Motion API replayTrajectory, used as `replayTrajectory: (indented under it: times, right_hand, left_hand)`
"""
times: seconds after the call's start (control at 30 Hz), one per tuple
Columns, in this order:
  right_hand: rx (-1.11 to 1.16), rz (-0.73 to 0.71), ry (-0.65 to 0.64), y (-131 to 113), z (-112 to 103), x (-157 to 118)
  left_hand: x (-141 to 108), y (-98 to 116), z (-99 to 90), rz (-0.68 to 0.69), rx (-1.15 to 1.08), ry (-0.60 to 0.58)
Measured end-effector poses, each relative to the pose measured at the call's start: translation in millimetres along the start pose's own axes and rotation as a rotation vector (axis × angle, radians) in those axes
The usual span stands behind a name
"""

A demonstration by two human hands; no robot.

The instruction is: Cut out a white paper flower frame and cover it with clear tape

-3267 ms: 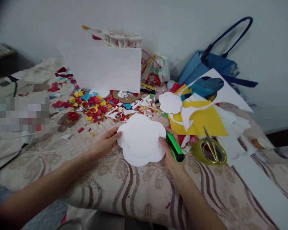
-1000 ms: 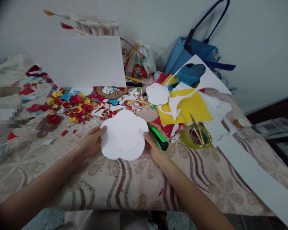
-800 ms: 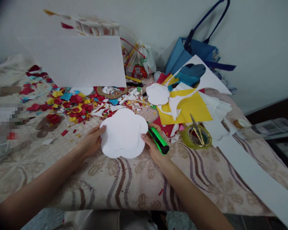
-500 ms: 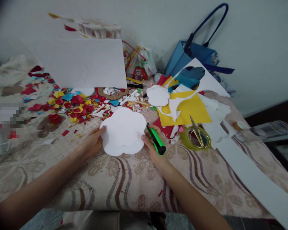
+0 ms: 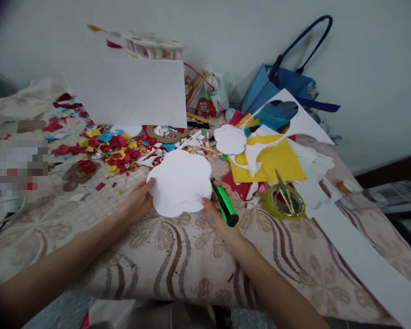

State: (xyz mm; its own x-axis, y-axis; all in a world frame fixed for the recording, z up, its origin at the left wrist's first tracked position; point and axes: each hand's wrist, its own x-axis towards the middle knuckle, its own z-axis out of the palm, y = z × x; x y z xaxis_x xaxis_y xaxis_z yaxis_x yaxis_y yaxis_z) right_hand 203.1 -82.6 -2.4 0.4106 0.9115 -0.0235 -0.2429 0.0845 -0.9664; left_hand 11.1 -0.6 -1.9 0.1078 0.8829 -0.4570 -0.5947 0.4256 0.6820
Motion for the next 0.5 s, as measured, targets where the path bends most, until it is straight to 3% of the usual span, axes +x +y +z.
replayTrajectory:
  times: [0.27, 0.4, 0.5]
  right_hand:
    - [-0.073, -0.053, 0.009, 0, -3, -3]
    - [-0.133, -0.122, 0.067, 0, -8, 2]
    - [-0.204, -0.138, 0.041, 3, -13, 4]
  left_hand:
    - [-6, 0, 1.1, -0.015, -0.046, -0.082]
    - [-6, 6, -0.3, -0.005, 0.005, -0.15]
    - [-2, 13, -3.5, 0.02, 0.077, -0.15]
